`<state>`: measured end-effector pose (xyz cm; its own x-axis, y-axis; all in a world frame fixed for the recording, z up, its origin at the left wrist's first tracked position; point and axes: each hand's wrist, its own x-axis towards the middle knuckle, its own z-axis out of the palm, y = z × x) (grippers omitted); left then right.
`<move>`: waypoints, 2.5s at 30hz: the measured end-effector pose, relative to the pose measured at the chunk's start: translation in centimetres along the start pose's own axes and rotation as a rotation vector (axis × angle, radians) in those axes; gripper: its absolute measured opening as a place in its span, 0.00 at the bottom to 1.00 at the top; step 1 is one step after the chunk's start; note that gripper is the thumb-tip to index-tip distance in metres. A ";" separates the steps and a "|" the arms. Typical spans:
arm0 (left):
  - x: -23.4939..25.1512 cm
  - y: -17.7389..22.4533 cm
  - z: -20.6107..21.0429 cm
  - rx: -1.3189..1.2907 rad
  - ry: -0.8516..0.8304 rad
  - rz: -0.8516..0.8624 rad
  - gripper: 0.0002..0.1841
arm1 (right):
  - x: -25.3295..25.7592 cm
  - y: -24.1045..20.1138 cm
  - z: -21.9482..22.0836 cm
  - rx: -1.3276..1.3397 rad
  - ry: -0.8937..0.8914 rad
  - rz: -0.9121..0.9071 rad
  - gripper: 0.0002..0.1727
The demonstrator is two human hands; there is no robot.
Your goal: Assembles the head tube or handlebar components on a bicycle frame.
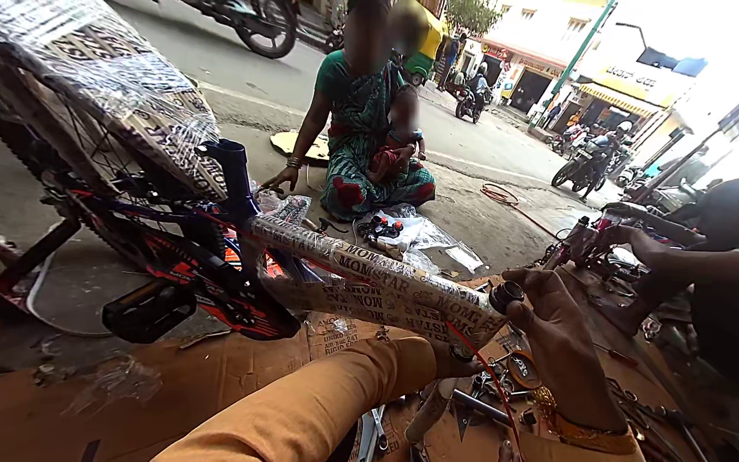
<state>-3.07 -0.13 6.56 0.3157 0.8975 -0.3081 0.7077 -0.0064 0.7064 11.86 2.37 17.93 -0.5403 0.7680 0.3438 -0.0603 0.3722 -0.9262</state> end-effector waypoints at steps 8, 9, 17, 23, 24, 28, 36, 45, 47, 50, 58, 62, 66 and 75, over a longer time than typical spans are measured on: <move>-0.2 0.3 0.0 0.019 0.001 0.006 0.34 | -0.2 0.6 -0.7 0.093 -0.006 -0.003 0.16; -0.2 0.3 0.0 0.013 0.001 0.011 0.33 | -0.1 0.5 -0.9 0.097 -0.008 -0.003 0.19; 0.8 -1.1 0.5 0.032 0.021 0.042 0.33 | -0.1 0.3 0.3 0.066 0.005 0.039 0.17; -2.8 2.8 -1.0 0.139 0.002 -0.004 0.27 | 0.1 0.1 -0.4 0.073 -0.210 0.053 0.41; -1.6 0.7 -0.5 0.075 0.018 0.074 0.31 | 0.2 0.1 -0.6 0.091 -0.229 0.052 0.33; 0.4 -0.6 0.4 -0.048 0.024 0.036 0.31 | 0.2 0.5 0.6 0.090 -0.037 0.039 0.17; 0.0 -1.0 0.6 -0.055 0.128 0.149 0.30 | 0.7 0.6 -1.3 0.128 -0.252 0.040 0.24; -0.5 0.0 0.0 0.000 0.028 0.074 0.31 | 0.7 0.4 -1.7 0.179 -0.244 0.104 0.32; -0.3 0.1 0.0 0.012 0.044 0.098 0.31 | 0.5 0.4 -1.6 0.159 -0.222 0.089 0.25; -0.1 0.0 0.1 0.043 0.053 0.079 0.32 | 0.4 0.7 -0.8 0.158 -0.100 0.122 0.24; 0.4 -0.7 0.6 -0.010 0.087 0.154 0.29 | 0.3 0.5 -0.7 0.143 -0.113 0.101 0.19; 0.2 -0.4 0.4 -0.015 0.078 0.160 0.27 | 0.4 0.4 0.3 0.109 -0.079 0.096 0.21; 0.0 -0.3 0.3 -0.003 0.026 0.089 0.32 | 0.8 0.4 -1.3 0.134 -0.276 0.074 0.27; 0.2 -0.4 0.5 0.014 0.105 0.161 0.29 | 0.4 0.3 0.4 0.073 -0.013 0.100 0.22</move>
<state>-3.00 -0.14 5.87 0.3584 0.9254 -0.1230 0.6625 -0.1594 0.7319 11.33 2.59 17.73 -0.5577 0.7923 0.2474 -0.0659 0.2548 -0.9647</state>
